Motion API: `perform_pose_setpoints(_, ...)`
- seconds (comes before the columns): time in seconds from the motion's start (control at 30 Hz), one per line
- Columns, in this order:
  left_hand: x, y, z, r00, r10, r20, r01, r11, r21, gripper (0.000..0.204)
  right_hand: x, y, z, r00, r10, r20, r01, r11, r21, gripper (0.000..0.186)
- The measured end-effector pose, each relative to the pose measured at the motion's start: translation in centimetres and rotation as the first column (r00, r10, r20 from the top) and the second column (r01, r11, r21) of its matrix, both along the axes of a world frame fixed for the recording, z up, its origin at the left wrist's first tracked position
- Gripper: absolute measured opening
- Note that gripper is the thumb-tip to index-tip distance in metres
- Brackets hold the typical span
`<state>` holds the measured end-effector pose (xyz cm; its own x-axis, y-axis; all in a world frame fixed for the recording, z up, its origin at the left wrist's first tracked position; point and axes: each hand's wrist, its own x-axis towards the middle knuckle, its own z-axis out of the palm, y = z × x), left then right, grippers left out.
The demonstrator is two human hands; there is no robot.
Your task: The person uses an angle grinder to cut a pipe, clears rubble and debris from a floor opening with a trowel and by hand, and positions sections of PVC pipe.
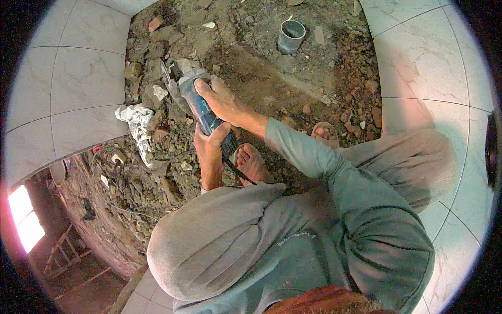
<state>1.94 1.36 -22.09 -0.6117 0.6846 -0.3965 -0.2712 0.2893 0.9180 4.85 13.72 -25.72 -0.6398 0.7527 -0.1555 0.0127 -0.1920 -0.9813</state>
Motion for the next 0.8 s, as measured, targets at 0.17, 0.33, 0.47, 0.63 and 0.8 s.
perform_pose_setpoints(0.17, -0.3, 0.4, -1.5, 0.99, -0.035, -0.137, 0.03, 0.999, -0.037, 0.046, -0.6, 0.4, -1.1, 0.998, -0.06, -0.026, 0.06, 0.998, -0.006, 0.073)
perform_pose_setpoints(0.33, 0.7, 1.5, -0.7, 1.0, -0.006, -0.031, 0.006, 1.0, 0.011, 0.048, -1.0, 2.1, -1.2, 0.981, -0.04, 0.19, 0.042, 0.999, -0.005, 0.081)
perform_pose_setpoints(0.47, 0.4, 2.0, 1.0, 0.983, -0.109, 0.15, 0.096, 0.991, 0.091, 0.048, -0.6, 2.9, -0.8, 0.989, -0.1, 0.111, 0.117, 0.98, -0.163, 0.076)
perform_pose_setpoints(0.63, -2.9, 1.7, 1.3, 0.935, -0.251, 0.249, 0.196, 0.954, 0.228, 0.054, 0.9, 1.9, 0.0, 0.893, 0.132, -0.43, -0.323, 0.853, -0.41, 0.054)
perform_pose_setpoints(0.8, -6.8, 3.2, -0.1, 0.849, -0.416, 0.326, 0.347, 0.904, 0.249, 0.055, 3.0, 3.4, 3.8, 0.919, 0.186, -0.348, -0.317, 0.874, -0.369, 0.044)
